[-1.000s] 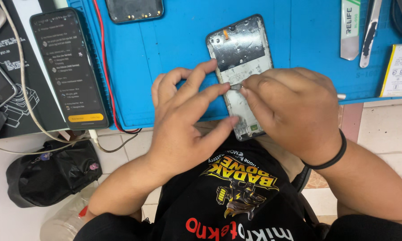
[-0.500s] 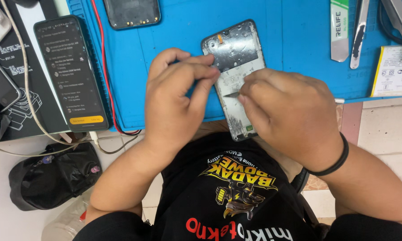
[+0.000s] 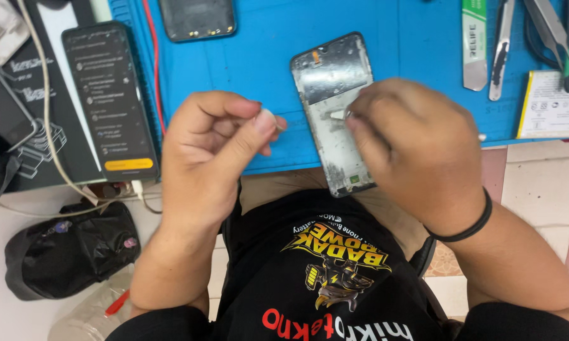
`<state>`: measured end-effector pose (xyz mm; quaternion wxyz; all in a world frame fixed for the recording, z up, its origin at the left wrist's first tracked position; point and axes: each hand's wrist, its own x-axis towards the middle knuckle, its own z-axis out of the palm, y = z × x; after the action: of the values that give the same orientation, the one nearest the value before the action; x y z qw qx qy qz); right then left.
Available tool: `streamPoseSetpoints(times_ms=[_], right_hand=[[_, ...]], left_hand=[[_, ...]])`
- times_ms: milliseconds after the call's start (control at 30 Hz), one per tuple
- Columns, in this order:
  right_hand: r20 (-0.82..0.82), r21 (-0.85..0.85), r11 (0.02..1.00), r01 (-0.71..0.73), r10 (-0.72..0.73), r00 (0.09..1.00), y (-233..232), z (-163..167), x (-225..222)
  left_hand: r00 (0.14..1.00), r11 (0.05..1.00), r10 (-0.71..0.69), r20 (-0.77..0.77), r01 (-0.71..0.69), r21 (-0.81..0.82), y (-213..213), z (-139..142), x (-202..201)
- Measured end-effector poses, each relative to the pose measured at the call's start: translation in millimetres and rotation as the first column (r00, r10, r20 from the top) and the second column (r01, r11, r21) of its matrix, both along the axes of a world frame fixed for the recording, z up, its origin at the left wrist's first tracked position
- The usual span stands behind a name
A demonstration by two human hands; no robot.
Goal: The person cleans old adhesive residue from a disassembled phone frame using a small pry tool, peels the protective backing from a new replacement screen, and applies glue from a tube onto the frame while a phone on the desk displays a repair tutorial. The episode ends before the new screen is mounted.
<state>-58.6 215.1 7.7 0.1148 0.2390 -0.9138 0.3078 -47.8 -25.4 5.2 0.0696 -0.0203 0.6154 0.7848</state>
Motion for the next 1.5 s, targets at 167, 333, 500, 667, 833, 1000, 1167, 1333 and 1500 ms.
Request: streamPoseSetpoints(times_ms=[167,333,500,667,833,1000,1167,1333,1500], right_hand=[[-0.126,0.093,0.981,0.168,-0.155,0.98,3.7,-6.8,-16.2],[-0.257,0.131,0.975,0.178,-0.14,0.956,1.1,2.0,-21.7],[0.048,-0.201,0.977,-0.065,0.076,0.996,2.8,40.1,20.6],[0.236,-0.297,0.955,0.006,0.068,0.969,-4.2,38.7,44.3],[0.361,-0.279,0.96,-0.025,0.129,0.923,-0.8,17.6,81.0],[0.715,-0.627,0.725,0.286,0.39,0.58,-5.8,-14.9,122.7],[0.77,-0.586,0.78,0.218,0.453,0.45,-20.1,-49.0,136.1],[0.806,-0.521,0.851,0.069,0.464,0.367,-44.3,-65.0,136.2],[0.85,-0.392,0.911,-0.129,0.412,0.328,-75.0,-77.0,127.5]], left_hand=[[0.997,0.994,0.012,0.082,-0.021,0.107,-7.7,-11.2,17.5],[0.99,0.983,-0.066,0.127,0.043,0.177,-0.5,-13.1,34.2],[0.968,0.943,-0.208,0.137,0.161,0.292,14.9,-14.3,44.0],[0.945,0.896,-0.315,0.084,0.267,0.356,20.5,-10.2,53.3],[0.878,0.876,-0.477,-0.031,0.478,0.063,-16.3,4.1,72.3],[0.853,0.86,-0.506,-0.126,0.51,-0.004,-46.9,-9.0,99.1],[0.808,0.806,-0.579,-0.109,0.547,-0.225,-87.5,-30.1,128.0],[0.863,0.779,-0.476,0.169,0.503,-0.374,-171.9,-47.7,151.2],[0.884,0.853,-0.028,0.466,0.264,-0.451,-259.4,-92.1,170.5]])
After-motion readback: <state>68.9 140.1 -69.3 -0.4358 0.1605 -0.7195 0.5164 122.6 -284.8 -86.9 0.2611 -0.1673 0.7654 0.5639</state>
